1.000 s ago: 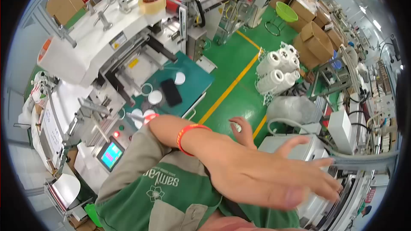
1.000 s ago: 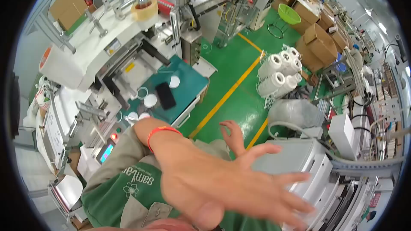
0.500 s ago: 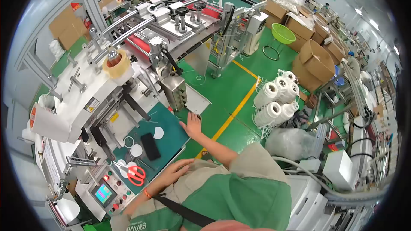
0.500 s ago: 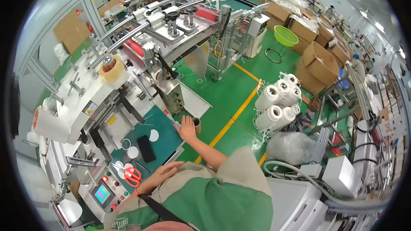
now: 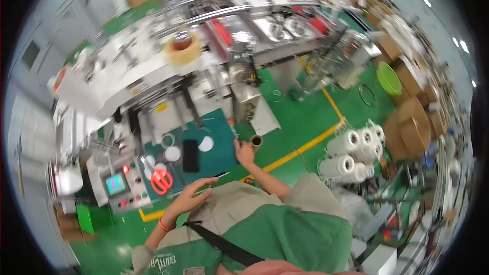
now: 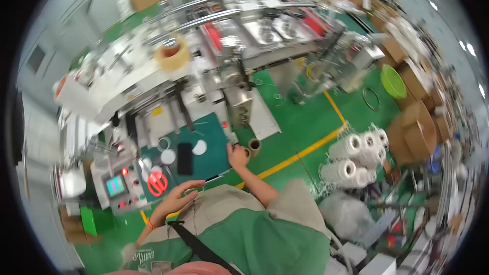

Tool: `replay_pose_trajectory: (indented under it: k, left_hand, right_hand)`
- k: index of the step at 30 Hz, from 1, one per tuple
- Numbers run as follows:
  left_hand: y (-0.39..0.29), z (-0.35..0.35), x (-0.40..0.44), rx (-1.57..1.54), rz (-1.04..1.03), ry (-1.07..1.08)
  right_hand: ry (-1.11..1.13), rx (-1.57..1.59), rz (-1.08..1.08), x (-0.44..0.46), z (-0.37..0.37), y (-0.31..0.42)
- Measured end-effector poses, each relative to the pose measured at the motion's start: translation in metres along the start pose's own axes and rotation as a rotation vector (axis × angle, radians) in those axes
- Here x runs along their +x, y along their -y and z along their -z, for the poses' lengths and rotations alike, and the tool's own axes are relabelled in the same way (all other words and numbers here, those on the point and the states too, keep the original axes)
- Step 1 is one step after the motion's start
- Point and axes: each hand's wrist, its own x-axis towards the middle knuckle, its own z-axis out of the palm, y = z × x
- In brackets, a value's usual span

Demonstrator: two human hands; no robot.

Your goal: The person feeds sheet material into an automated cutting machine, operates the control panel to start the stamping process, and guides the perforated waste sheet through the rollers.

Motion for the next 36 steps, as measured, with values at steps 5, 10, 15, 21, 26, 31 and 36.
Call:
replay_pose_trajectory:
  k: [5, 10, 15, 21, 26, 31, 36]
  left_hand:
    - [0.01, -0.002, -0.042, -0.025, 0.16, -0.04]
    - [0.028, -0.005, -0.046, 0.204, 0.031, -0.013]
    - [0.06, -0.021, -0.069, 0.373, -0.006, -0.095]
    - [0.059, -0.011, -0.092, 0.285, 0.079, -0.139]
    - [0.061, -0.006, -0.108, 0.263, 0.154, -0.135]
    - [0.081, -0.008, -0.122, 0.21, 0.185, -0.159]
    - [0.098, -0.008, -0.133, 0.232, 0.26, -0.17]
  right_hand:
    - [-0.105, -0.105, 0.09, 0.001, -0.001, 0.002]
    - [0.156, -0.322, 0.008, 0.007, 0.003, 0.004]
    - [0.186, -0.393, 0.113, 0.008, 0.012, 0.015]
    - [0.161, -0.342, 0.086, 0.009, 0.0, 0.011]
    - [0.168, -0.406, 0.07, 0.011, -0.001, 0.012]
    - [0.137, -0.432, 0.064, 0.003, 0.004, 0.026]
    - [0.083, -0.403, 0.045, 0.003, 0.0, 0.017]
